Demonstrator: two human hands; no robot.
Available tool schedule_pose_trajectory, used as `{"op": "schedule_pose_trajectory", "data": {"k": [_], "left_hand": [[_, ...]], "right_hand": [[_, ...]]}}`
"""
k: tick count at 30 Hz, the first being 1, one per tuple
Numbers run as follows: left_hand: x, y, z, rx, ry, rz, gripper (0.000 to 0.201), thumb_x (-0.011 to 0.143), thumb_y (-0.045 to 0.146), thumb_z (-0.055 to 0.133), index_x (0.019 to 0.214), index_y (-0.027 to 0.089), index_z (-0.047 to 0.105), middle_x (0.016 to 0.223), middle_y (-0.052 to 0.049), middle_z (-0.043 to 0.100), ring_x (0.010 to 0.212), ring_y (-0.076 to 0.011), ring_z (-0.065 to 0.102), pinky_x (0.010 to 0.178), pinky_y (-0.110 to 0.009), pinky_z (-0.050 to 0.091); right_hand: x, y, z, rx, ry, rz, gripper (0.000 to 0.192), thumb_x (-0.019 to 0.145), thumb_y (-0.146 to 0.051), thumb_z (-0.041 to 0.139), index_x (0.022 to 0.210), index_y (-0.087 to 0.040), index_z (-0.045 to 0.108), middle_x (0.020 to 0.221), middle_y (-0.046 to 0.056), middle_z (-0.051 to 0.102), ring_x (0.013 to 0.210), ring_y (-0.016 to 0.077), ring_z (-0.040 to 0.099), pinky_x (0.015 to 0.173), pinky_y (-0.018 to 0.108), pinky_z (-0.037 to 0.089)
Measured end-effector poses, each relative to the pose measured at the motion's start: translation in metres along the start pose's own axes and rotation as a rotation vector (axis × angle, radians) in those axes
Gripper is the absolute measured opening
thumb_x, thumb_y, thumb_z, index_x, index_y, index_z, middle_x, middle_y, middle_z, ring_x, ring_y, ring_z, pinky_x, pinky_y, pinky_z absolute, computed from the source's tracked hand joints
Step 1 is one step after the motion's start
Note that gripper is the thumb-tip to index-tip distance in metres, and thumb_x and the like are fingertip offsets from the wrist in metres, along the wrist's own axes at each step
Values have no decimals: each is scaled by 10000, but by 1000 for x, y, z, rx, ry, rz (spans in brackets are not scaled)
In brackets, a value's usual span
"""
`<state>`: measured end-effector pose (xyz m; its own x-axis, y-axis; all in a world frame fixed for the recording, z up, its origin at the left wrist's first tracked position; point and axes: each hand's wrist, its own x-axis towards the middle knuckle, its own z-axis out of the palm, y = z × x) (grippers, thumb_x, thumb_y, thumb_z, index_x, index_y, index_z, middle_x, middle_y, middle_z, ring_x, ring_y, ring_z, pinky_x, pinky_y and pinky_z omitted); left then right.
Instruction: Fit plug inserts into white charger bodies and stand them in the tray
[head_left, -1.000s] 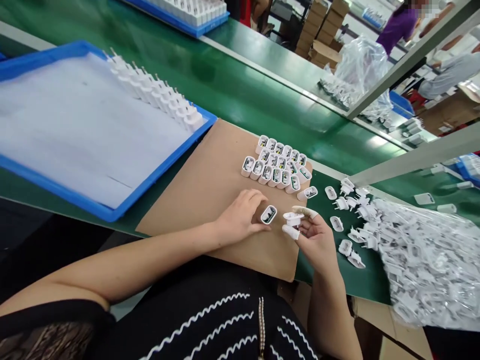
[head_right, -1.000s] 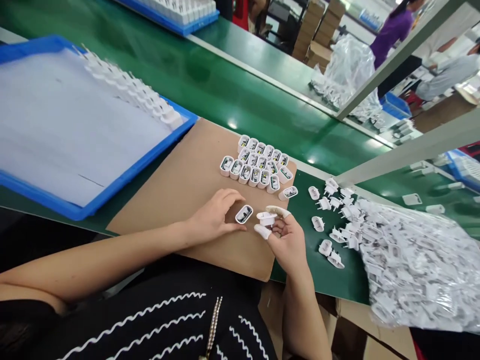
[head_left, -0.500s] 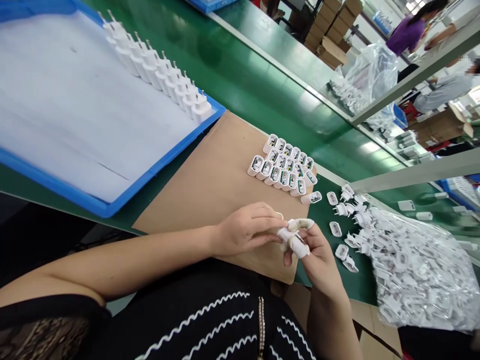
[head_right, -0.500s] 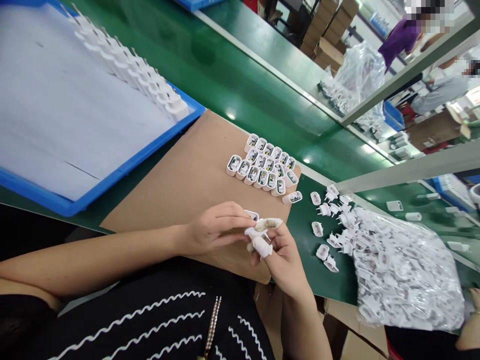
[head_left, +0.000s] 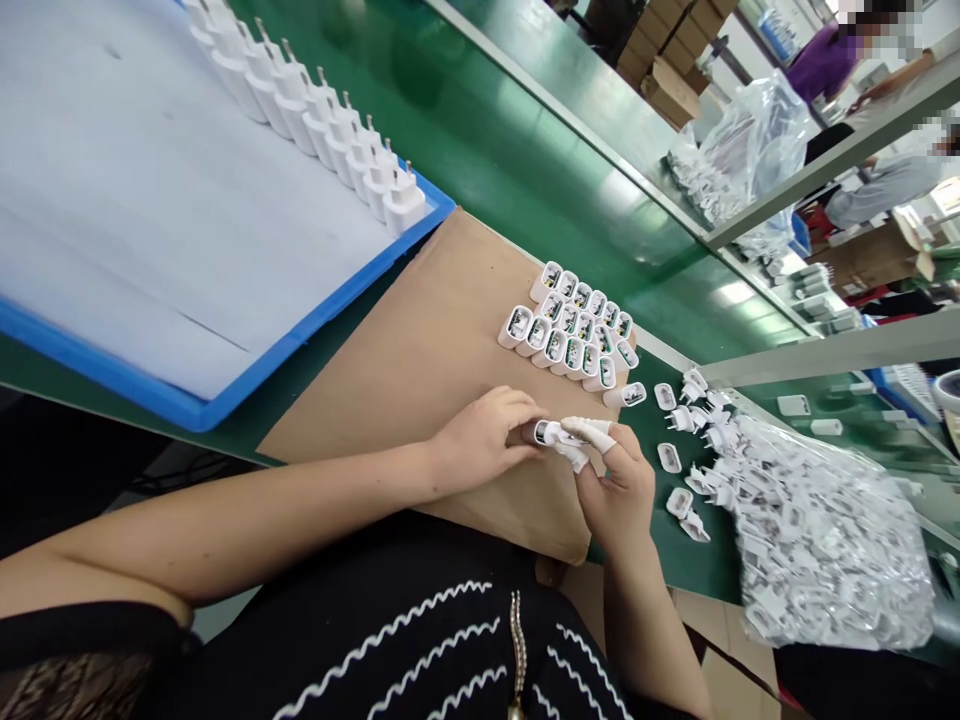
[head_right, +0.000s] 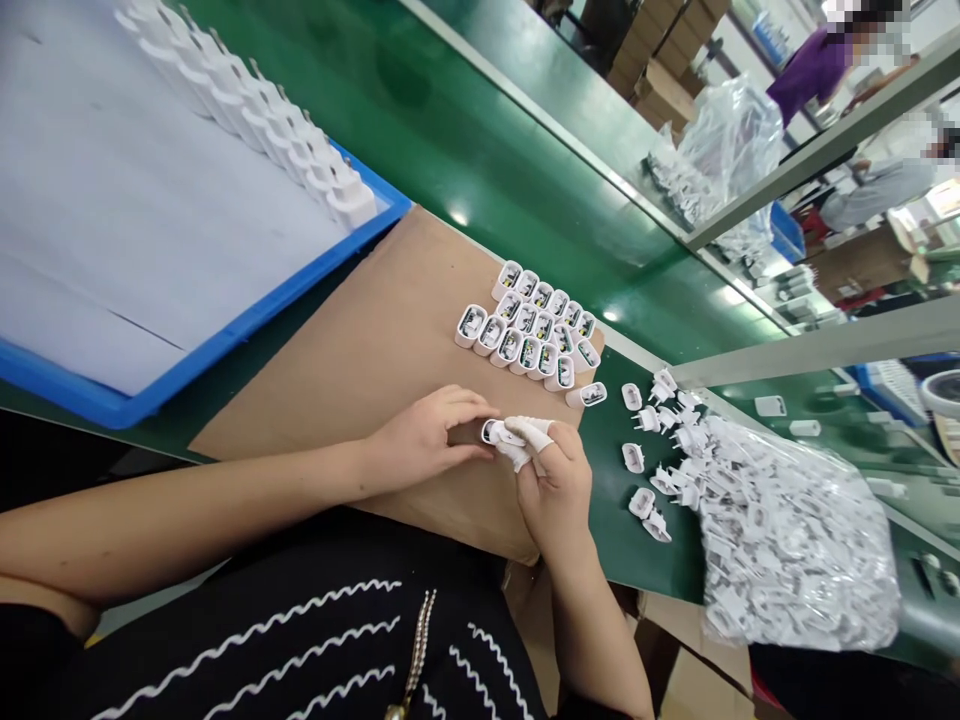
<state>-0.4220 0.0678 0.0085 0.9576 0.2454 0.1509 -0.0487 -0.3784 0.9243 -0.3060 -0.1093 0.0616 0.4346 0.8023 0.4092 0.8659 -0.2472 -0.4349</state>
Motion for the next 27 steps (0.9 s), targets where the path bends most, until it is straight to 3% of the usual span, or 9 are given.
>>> {"op": "schedule_pose_trajectory", "data": {"k": [3, 11, 15, 18, 21, 24, 27], "left_hand": [[2, -2, 3, 6, -31, 2, 187, 913, 210, 769, 1096, 172, 757, 1057, -59, 747, 1029, -231, 652, 970, -385, 523], [1, -1, 3, -2, -35, -2, 170, 897, 169, 762, 1068, 166, 766, 1034, -58, 742, 1014, -227, 645, 940, -362, 516], [1, -3, 3, 7, -30, 14, 154, 882, 170, 772, 1036, 168, 765, 1031, -59, 745, 998, -225, 652, 926, -360, 519], [4, -5, 3, -3, -32, 21, 143, 879, 187, 778, 1020, 171, 763, 1016, -57, 746, 981, -222, 663, 922, -358, 519], [9, -2, 6, 35, -14, 2, 177, 856, 196, 798, 1021, 158, 748, 1026, -68, 741, 985, -233, 668, 918, -365, 523], [6, 10, 4, 85, -13, 7, 218, 838, 144, 787, 1049, 147, 733, 1045, -83, 741, 991, -240, 675, 923, -370, 533], [-12, 28, -21, 48, 61, 84, 199, 874, 180, 768, 1067, 160, 727, 1051, -76, 749, 1000, -224, 685, 933, -354, 543]], "right_hand": [[2, 3, 8, -46, -8, -76, 355, 926, -71, 612, 1191, -275, 731, 997, 44, 744, 932, 241, 647, 822, 388, 563], [4, 4, 7, -168, -82, -108, 242, 884, -62, 611, 1031, -220, 722, 871, 38, 708, 860, 231, 596, 781, 366, 488], [4, 5, 6, -305, -54, -154, 231, 828, -45, 595, 897, -234, 708, 810, 20, 691, 890, 235, 609, 930, 415, 454], [3, 10, 7, -302, -40, -197, 226, 836, -76, 608, 937, -246, 718, 828, 4, 705, 909, 227, 627, 1068, 459, 400], [2, 16, 14, -282, 0, -181, 235, 842, -87, 601, 957, -247, 728, 809, 1, 692, 879, 217, 628, 1058, 445, 409], [-4, 17, 19, -179, 35, -124, 299, 902, -200, 617, 1175, -260, 723, 898, 27, 724, 922, 239, 641, 1024, 443, 447], [-25, 23, 7, -36, 28, 74, 678, 939, -444, 629, 1567, -259, 454, 1319, 128, 685, 1212, 343, 612, 1056, 541, 455]]}}
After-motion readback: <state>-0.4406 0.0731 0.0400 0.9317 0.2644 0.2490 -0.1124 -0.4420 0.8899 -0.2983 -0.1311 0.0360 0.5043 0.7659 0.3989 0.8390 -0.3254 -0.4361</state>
